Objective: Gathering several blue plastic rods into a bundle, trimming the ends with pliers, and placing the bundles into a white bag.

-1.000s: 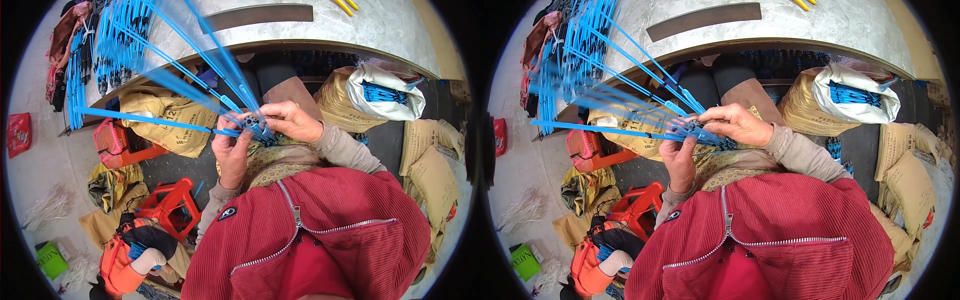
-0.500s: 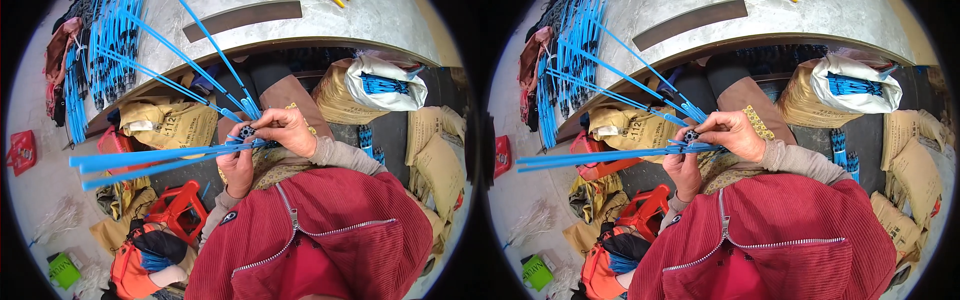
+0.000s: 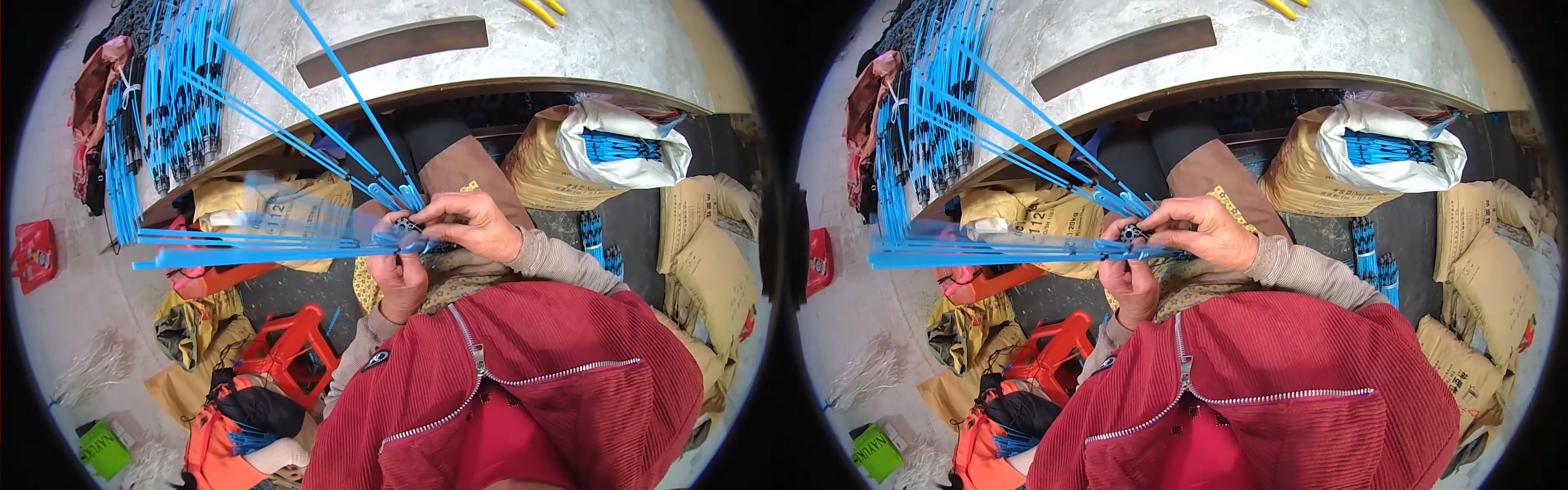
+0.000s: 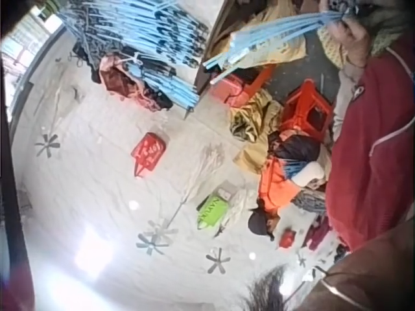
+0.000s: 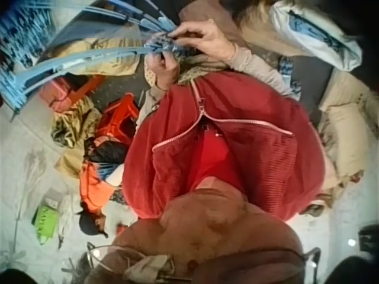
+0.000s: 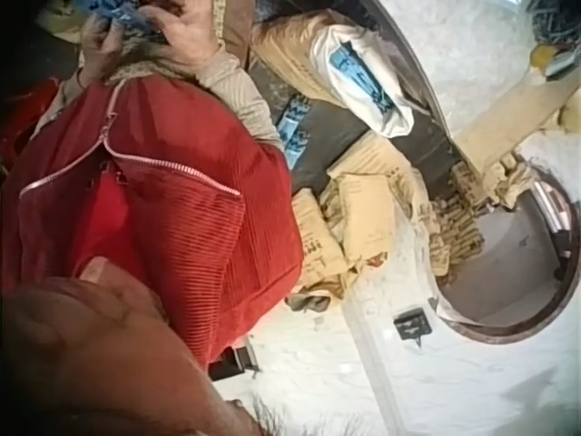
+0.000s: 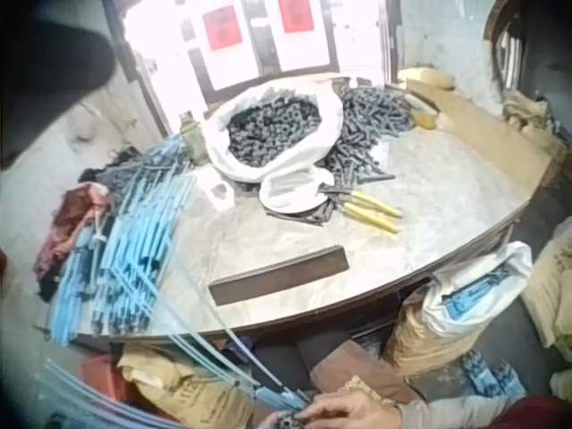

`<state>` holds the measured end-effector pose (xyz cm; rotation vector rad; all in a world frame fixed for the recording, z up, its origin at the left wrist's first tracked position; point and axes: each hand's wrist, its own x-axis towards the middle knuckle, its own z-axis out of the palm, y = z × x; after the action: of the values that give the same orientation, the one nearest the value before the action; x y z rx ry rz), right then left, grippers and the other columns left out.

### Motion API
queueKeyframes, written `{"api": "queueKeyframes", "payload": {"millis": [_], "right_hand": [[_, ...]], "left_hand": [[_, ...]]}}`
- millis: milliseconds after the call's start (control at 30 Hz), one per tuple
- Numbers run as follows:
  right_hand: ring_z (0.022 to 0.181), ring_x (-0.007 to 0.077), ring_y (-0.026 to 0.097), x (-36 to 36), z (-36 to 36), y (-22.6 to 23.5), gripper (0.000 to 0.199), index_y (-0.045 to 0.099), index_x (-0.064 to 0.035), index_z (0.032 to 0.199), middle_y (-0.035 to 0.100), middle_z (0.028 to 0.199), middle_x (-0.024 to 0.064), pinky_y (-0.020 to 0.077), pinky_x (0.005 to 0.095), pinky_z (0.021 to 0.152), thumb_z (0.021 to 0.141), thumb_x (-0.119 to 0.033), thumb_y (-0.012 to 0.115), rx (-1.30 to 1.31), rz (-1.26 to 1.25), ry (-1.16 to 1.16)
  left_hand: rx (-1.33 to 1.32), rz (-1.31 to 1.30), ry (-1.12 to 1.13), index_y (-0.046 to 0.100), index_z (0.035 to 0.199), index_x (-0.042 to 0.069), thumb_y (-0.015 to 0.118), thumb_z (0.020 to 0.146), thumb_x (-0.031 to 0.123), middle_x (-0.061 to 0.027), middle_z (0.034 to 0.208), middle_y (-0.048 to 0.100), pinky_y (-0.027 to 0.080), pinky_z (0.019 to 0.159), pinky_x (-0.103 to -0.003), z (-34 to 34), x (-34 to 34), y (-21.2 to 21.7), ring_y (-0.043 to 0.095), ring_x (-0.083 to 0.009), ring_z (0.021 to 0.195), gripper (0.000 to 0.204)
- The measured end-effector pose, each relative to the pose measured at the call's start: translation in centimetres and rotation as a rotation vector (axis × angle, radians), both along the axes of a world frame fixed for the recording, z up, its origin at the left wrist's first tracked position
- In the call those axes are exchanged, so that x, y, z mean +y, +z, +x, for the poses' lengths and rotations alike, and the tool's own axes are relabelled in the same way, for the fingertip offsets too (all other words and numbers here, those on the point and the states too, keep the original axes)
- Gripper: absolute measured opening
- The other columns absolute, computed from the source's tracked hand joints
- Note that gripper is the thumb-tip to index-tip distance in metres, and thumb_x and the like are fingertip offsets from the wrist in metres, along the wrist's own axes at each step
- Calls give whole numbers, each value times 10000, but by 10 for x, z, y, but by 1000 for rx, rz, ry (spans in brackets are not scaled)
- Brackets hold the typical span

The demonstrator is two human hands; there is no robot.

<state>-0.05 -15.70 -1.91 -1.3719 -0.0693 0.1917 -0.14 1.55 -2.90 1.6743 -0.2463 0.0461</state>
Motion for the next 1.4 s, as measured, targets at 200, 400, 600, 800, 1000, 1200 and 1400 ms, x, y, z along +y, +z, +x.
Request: {"api": "queueKeyframes", "payload": {"millis": [200, 400, 600, 800, 1000, 1200, 1400], "right_hand": [[819, 137, 684, 1, 0, 5, 240, 691, 8, 1102, 704, 913, 82, 548, 274, 709, 865, -17, 717, -115, -77, -70], [751, 205, 697, -5, 6, 12, 237, 691, 9, 1070, 694, 863, 104, 553, 302, 658, 839, -26, 731, -484, -392, -100], [751, 259, 684, -4, 2, 15, 197, 683, -1, 1065, 679, 879, 133, 536, 333, 646, 881, -67, 704, -458, -382, -135], [749, 180, 680, -12, 6, 9, 182, 675, -13, 1078, 678, 886, 107, 530, 309, 657, 902, -63, 684, -360, -257, -117], [708, 274, 650, -53, 35, 51, 176, 675, -23, 1034, 655, 826, 122, 517, 359, 638, 880, -105, 693, -610, -535, -41], [933, 333, 623, -145, 117, 79, 325, 617, -22, 1133, 633, 1044, 162, 503, 401, 765, 857, -158, 723, -715, -1303, -766], [1010, 361, 583, -174, 185, 50, 487, 583, -41, 1208, 604, 1108, 149, 484, 419, 791, 851, -332, 739, -374, -1726, -718]], "left_hand": [[-24, 29, -10, 587, 1153, -77, 566, 972, 70, -92, 1032, 622, 479, 782, -251, 4, 0, -4, 588, -124, 897, 235], [12, 99, -20, 599, 1139, -73, 559, 962, 51, -124, 1051, 640, 498, 789, -277, 6, -1, 0, 626, -166, 919, 220], [-91, 197, -18, 621, 1106, -65, 519, 924, -12, -187, 1101, 644, 509, 857, -356, 7, 2, 5, 644, -300, 981, 215], [9, 147, -85, 550, 1209, -63, 505, 943, 17, -151, 1158, 602, 492, 902, -335, 8, 3, -3, 608, -231, 1026, 282], [58, 31, -137, 441, 1305, -37, 446, 989, 36, -166, 1215, 561, 496, 919, -346, 13, 4, -16, 586, -223, 1052, 323], [153, -47, -196, 433, 1315, -26, 461, 992, 19, -169, 1184, 569, 511, 921, -396, 11, 4, -12, 605, -250, 1031, 327], [128, -134, -107, 472, 1305, -35, 453, 941, -57, -136, 1095, 625, 505, 892, -329, 4, -3, -9, 621, -189, 982, 365]]}}
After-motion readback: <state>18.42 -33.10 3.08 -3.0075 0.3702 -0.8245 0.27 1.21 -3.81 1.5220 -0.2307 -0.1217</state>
